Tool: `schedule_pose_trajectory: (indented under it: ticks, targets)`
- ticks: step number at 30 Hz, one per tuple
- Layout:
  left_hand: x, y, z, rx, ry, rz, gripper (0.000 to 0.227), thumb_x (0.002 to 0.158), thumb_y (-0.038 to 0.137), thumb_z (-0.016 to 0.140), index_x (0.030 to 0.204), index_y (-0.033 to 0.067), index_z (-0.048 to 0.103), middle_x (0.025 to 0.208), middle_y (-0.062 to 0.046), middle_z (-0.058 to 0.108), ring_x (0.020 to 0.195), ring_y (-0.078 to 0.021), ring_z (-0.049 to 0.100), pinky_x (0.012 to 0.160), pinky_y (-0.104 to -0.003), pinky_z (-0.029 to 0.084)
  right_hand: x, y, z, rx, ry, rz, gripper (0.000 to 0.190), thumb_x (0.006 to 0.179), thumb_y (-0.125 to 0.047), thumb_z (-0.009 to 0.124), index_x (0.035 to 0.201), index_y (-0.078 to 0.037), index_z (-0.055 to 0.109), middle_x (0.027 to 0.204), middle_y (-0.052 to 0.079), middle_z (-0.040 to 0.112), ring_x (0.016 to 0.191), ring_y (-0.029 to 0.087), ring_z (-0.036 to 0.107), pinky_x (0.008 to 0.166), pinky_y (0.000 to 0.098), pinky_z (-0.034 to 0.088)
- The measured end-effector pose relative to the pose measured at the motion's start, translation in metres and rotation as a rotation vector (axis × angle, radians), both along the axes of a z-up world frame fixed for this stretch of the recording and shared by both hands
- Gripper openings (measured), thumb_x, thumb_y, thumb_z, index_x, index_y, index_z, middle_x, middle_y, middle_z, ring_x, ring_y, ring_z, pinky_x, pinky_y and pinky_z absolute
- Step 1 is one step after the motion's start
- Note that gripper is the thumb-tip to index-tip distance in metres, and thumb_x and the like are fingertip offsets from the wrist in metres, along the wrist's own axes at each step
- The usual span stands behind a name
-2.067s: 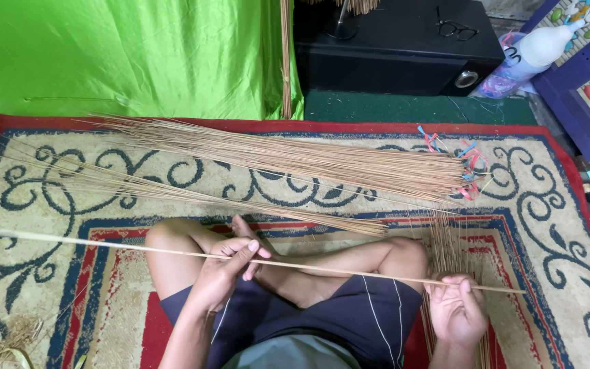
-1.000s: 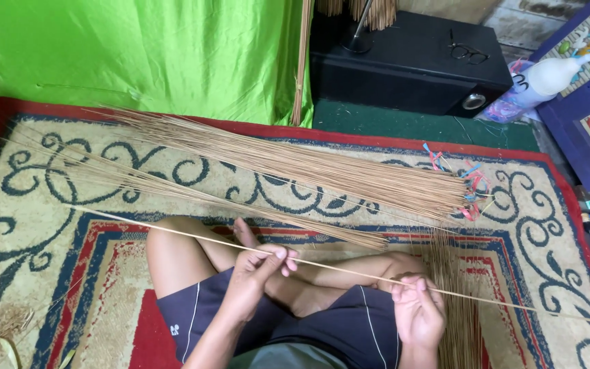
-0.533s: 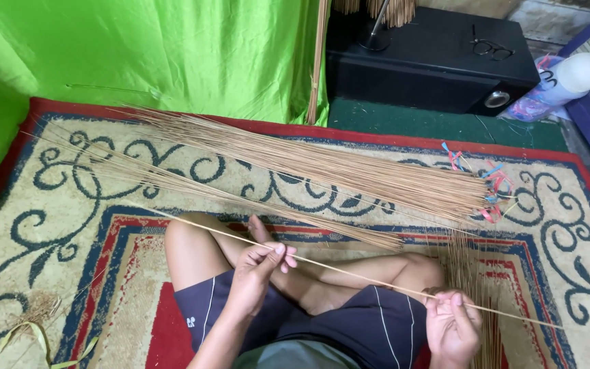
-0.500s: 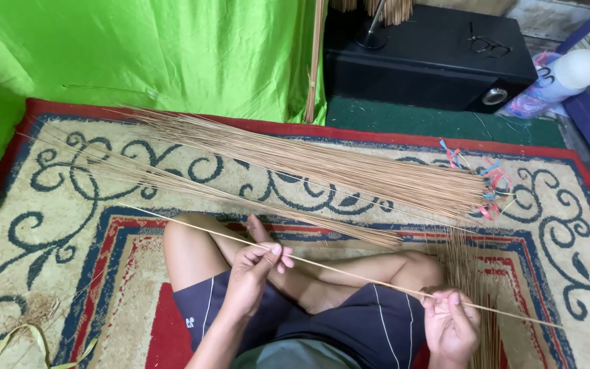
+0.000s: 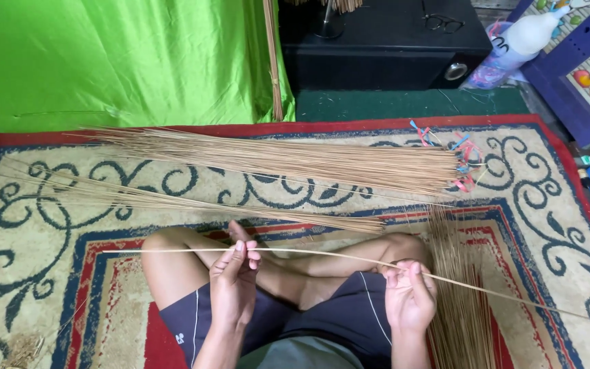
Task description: The person is manually stripping and cleaning long, thin wooden sticks, likely palm midribs, to prepare them for crafting.
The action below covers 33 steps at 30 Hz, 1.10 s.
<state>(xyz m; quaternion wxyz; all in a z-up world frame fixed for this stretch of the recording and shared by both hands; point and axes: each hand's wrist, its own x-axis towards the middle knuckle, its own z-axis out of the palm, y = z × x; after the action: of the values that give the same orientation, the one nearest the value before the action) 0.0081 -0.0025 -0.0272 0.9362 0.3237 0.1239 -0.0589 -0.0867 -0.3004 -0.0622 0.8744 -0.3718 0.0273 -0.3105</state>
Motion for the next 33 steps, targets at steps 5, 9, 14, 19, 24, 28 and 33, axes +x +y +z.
schedule_pose_trajectory:
  ticks: [5,9,14,19,24,28,33]
  targets:
    - [0.008,0.016,0.002,0.191,-0.057,-0.111,0.023,0.102,0.005,0.06,0.104,-0.0134,0.075,0.087,-0.02,0.075,0.072,-0.0168,0.061,0.069,-0.026,0.05,-0.004,-0.019,0.002,-0.178,0.074,0.028,0.025,0.108,-0.011,0.053,0.105,0.005,0.07,0.084,0.014,0.071,0.075,0.021,0.066,0.068,0.0265,0.048]
    - [-0.003,-0.002,-0.004,0.08,-0.064,-0.026,0.02,0.103,0.008,0.061,0.103,-0.0073,0.075,0.089,-0.016,0.075,0.072,-0.0146,0.06,0.071,-0.026,0.05,-0.003,-0.01,-0.007,-0.043,0.014,-0.053,0.023,0.109,-0.011,0.052,0.109,0.003,0.07,0.093,0.011,0.072,0.074,0.019,0.061,0.081,0.0323,0.049]
    - [0.008,0.016,0.001,0.218,-0.098,-0.122,0.02,0.1,0.002,0.06,0.106,-0.0112,0.074,0.099,-0.021,0.075,0.08,-0.0178,0.063,0.074,-0.028,0.051,-0.008,-0.035,-0.002,-0.173,-0.073,0.015,0.023,0.107,-0.006,0.049,0.108,0.001,0.071,0.096,0.013,0.075,0.072,0.018,0.065,0.067,0.0261,0.053]
    - [0.012,0.031,0.012,0.25,-0.174,-0.018,0.016,0.102,0.003,0.059,0.106,-0.0072,0.071,0.092,-0.014,0.069,0.084,-0.0158,0.062,0.076,-0.026,0.048,-0.024,-0.068,-0.006,-0.154,-0.083,-0.028,0.027,0.11,-0.009,0.044,0.108,-0.001,0.07,0.101,0.012,0.075,0.068,0.017,0.061,0.078,0.0361,0.05]
    - [0.0,0.005,0.005,0.281,-0.178,-0.036,0.018,0.098,0.0,0.063,0.106,-0.0098,0.075,0.093,-0.018,0.075,0.08,-0.0172,0.065,0.072,-0.027,0.051,-0.013,-0.032,-0.006,-0.197,-0.052,0.083,0.022,0.102,-0.008,0.059,0.12,-0.001,0.067,0.093,0.01,0.071,0.083,0.018,0.065,0.086,0.0367,0.053]
    - [-0.012,-0.015,0.01,0.283,-0.167,-0.141,0.02,0.098,0.002,0.064,0.104,-0.013,0.075,0.084,-0.019,0.074,0.076,-0.0182,0.061,0.073,-0.028,0.05,-0.01,0.008,-0.015,-0.207,0.027,0.167,0.021,0.105,-0.011,0.058,0.116,0.004,0.068,0.105,0.017,0.072,0.091,0.024,0.065,0.074,0.0299,0.049]
    - [-0.016,-0.019,-0.005,0.041,-0.04,-0.08,0.019,0.098,-0.001,0.062,0.108,-0.0118,0.075,0.1,-0.022,0.075,0.082,-0.0193,0.064,0.078,-0.029,0.052,0.0,0.034,-0.001,-0.127,0.034,0.131,0.022,0.108,-0.011,0.055,0.112,0.002,0.072,0.09,0.013,0.07,0.076,0.018,0.054,0.08,0.0329,0.045]
